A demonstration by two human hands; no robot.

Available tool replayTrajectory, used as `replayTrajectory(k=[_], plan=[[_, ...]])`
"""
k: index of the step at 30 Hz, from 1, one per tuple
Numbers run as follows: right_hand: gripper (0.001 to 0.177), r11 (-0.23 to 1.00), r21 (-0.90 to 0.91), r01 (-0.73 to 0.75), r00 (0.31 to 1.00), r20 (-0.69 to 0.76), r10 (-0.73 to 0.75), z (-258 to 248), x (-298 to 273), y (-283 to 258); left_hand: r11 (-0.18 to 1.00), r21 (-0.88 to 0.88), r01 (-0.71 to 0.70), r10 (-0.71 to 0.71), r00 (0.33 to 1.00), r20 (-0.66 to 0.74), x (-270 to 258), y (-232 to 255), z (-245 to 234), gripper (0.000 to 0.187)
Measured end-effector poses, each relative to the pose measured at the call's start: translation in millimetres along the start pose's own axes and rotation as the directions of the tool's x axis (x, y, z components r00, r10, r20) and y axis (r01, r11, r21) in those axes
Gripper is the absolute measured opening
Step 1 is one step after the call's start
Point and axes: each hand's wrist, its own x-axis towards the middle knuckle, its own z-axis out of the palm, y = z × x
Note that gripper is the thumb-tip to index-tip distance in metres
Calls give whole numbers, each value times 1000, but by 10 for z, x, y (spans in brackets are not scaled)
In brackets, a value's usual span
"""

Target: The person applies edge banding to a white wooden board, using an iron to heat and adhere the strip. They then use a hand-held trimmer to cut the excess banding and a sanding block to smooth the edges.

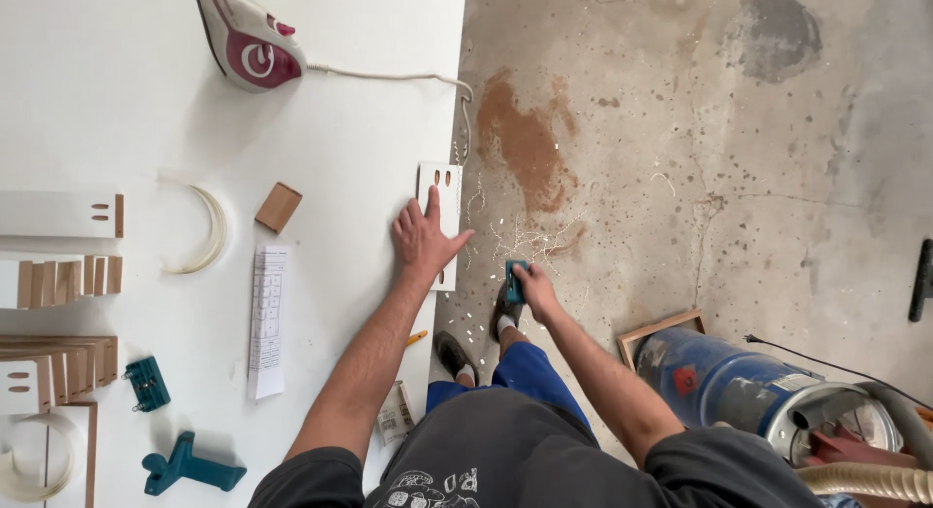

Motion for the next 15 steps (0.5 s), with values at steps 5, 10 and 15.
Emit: replayTrajectory(k=[5, 10, 15], plan=[[34, 987, 160, -4, 996, 94, -12, -307, -688, 60, 993, -63, 103, -96, 989, 114, 130, 275, -12, 97], [26, 956, 270, 115, 977, 144, -158, -655, -1257, -598, 715, -510, 478, -138, 812, 567, 49, 376, -69, 86], [35, 746, 640, 184, 934, 123, -335, -785, -991, -658, 112, -544, 831, 139, 529, 837, -249, 382, -273, 64]])
